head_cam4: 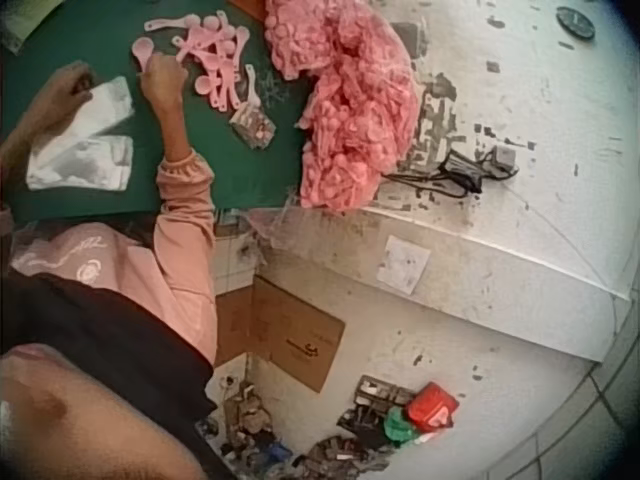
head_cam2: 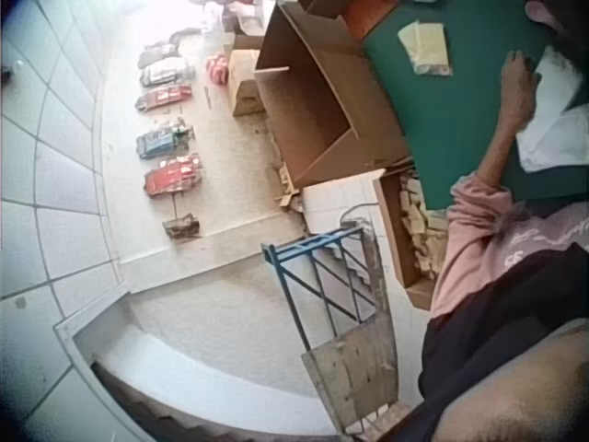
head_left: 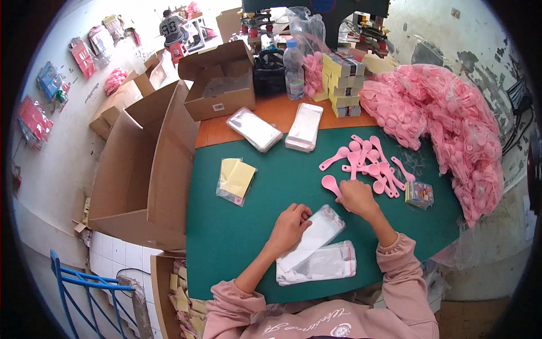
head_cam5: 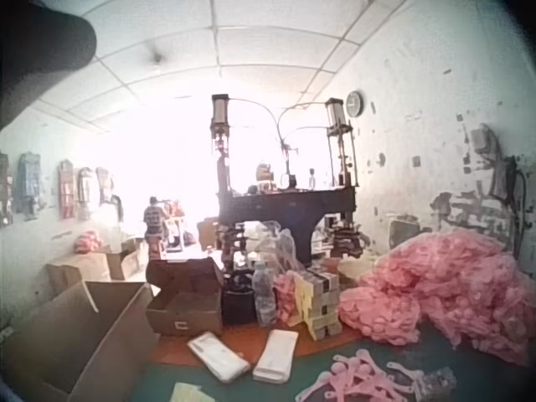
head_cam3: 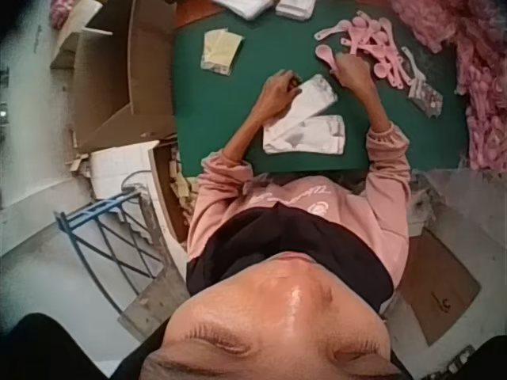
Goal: The person repeatedly picks up pink plastic spoons and small colorful cards, places them into clear plastic bags, and seals the bags. The person also handles yellow sticky notes and stacks the sealed packages on the table.
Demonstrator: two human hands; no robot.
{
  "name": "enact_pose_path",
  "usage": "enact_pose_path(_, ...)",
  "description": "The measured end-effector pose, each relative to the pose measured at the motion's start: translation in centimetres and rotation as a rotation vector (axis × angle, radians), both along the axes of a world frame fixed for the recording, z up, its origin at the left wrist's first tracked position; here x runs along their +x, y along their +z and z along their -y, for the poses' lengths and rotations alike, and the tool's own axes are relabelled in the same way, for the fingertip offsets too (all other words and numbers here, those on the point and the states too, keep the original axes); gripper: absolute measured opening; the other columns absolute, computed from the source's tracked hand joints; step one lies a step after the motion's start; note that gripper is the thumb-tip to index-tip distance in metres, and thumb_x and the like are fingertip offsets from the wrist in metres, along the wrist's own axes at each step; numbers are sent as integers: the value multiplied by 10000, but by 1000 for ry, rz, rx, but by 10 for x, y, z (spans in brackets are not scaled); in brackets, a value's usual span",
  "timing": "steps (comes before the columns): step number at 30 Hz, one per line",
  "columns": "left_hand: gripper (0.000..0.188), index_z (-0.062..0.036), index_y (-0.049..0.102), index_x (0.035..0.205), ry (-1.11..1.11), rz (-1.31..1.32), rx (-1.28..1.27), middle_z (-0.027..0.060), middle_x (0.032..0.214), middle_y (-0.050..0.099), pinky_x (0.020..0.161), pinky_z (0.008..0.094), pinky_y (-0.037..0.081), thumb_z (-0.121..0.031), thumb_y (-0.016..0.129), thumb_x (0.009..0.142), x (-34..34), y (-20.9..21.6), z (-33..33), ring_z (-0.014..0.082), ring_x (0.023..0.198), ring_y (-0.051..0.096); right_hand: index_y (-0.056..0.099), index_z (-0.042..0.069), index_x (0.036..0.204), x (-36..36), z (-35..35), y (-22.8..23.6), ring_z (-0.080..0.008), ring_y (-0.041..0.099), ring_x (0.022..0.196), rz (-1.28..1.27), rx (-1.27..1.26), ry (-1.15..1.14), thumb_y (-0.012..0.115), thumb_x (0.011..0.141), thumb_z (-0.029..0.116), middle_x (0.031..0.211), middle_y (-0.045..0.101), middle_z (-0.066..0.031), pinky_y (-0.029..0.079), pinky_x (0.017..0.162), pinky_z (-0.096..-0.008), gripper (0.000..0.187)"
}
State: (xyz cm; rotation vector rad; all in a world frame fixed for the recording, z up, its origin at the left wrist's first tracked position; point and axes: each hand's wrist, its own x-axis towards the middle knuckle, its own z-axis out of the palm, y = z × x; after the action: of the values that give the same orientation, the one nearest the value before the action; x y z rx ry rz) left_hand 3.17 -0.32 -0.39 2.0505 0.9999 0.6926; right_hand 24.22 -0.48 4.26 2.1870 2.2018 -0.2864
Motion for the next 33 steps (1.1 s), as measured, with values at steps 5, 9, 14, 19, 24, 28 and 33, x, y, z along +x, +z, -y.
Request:
enact_pose_path(5, 221, -16, 568, 917, -52, -15, 100, 95, 803, 543, 652, 316, 471, -75, 648, 720, 2, 3, -1, 222, 740, 581, 492, -24, 838, 28, 25, -16, -386, 547, 753, -447, 220, -60, 604, 779, 161, 790, 560, -193, 439, 649, -424, 225)
enact_pose_path(9, 212, -13, 570, 925, 80, -20, 248, 97, 801, 559, 658, 299, 473, -52, 633, 726, 10, -3, 8, 202, 716, 581, 527, -6, 968, 23, 55, -2, -347, 517, 697, -509, 429, -102, 537, 822, 117, 838, 521, -167, 417, 658, -390, 191)
enact_pose_path(14, 254, -27, 567, 987, -183, 114, -46, 89, 793, 557, 660, 289, 470, -45, 622, 739, 7, 6, 3, 179, 704, 575, 517, -17, 1081, 13, 88, 5, -210, 492, 684, -628, 499, -184, 483, 827, 50, 866, 464, -109, 415, 647, -302, 264)
enact_pose_path(19, 351, -43, 527, 1108, -273, 122, 19, 62, 774, 563, 650, 268, 459, -43, 595, 763, 3, 11, 0, 151, 700, 563, 556, 7, 1010, -6, 95, 8, -100, 525, 684, -1014, 772, -426, 563, 828, 49, 795, 547, -51, 429, 590, -235, 187)
enact_pose_path(24, 428, -65, 437, 1190, -204, 158, -258, 85, 846, 638, 698, 302, 462, -54, 554, 778, 5, 18, 2, 185, 736, 586, 580, 23, 931, -10, 100, 5, -70, 520, 659, -1069, 760, -444, 581, 827, 55, 732, 557, -7, 427, 582, -214, 108)
enact_pose_path(28, 434, -73, 434, 1194, -233, 173, -300, 71, 865, 654, 707, 304, 459, -48, 549, 776, 4, 19, 0, 171, 747, 592, 577, 9, 927, -19, 103, 2, -93, 536, 643, -747, 707, -338, 572, 831, 76, 715, 560, -44, 434, 587, -228, 117)
enact_pose_path(33, 441, -46, 430, 1201, -253, 384, -608, 88, 867, 648, 745, 243, 454, -82, 614, 802, -2, 18, -5, 111, 835, 599, 555, 8, 958, -26, 105, -4, -96, 550, 665, -706, 723, -341, 540, 853, 80, 730, 565, -62, 447, 602, -237, 128)
